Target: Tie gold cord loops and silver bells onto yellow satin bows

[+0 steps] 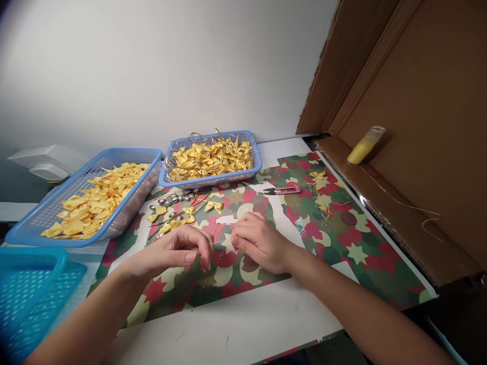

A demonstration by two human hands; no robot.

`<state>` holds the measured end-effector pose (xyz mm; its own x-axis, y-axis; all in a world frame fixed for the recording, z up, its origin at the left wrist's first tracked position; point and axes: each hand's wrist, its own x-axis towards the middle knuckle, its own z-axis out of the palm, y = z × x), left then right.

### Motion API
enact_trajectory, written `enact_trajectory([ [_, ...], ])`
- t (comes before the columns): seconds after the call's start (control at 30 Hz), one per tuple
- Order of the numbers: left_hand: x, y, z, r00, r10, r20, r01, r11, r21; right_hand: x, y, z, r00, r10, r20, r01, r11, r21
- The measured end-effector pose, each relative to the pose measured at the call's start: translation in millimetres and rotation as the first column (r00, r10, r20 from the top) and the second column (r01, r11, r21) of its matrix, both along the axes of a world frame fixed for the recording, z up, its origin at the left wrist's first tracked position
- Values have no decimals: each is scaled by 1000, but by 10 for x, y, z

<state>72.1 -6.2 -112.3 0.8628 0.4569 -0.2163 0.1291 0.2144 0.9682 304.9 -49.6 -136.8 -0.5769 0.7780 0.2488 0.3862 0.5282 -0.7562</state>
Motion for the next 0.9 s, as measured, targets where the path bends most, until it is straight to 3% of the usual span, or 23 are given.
enact_trajectory([
  [0.13,-47,28,-23,999,40,6,-40,999,-29,114,87,-20,999,-49,9,49,999,-1],
  [0.2,-85,44,-46,998,59,18,-58,998,-37,169,148,-48,986,-168,23,166,985,48],
  [0.33,-138,65,-84,998,63,6,-63,998,-13,170,181,-83,904,-427,-30,426,890,159],
  [0.4,-132,63,-82,999,49,-4,-49,999,-16,88,116,-82,919,-389,-63,394,912,115],
  [0.5,-89,44,-60,1000,14,-1,-14,999,-37,-90,-32,-89,982,-188,-38,188,982,1],
  [0.6,-49,25,-53,1000,-10,-2,10,999,-48,-220,-128,-118,995,-87,-41,85,996,-38],
  [0.9,-109,67,-63,997,-43,-64,38,996,-75,-101,-55,-88,958,-264,-111,274,957,94],
])
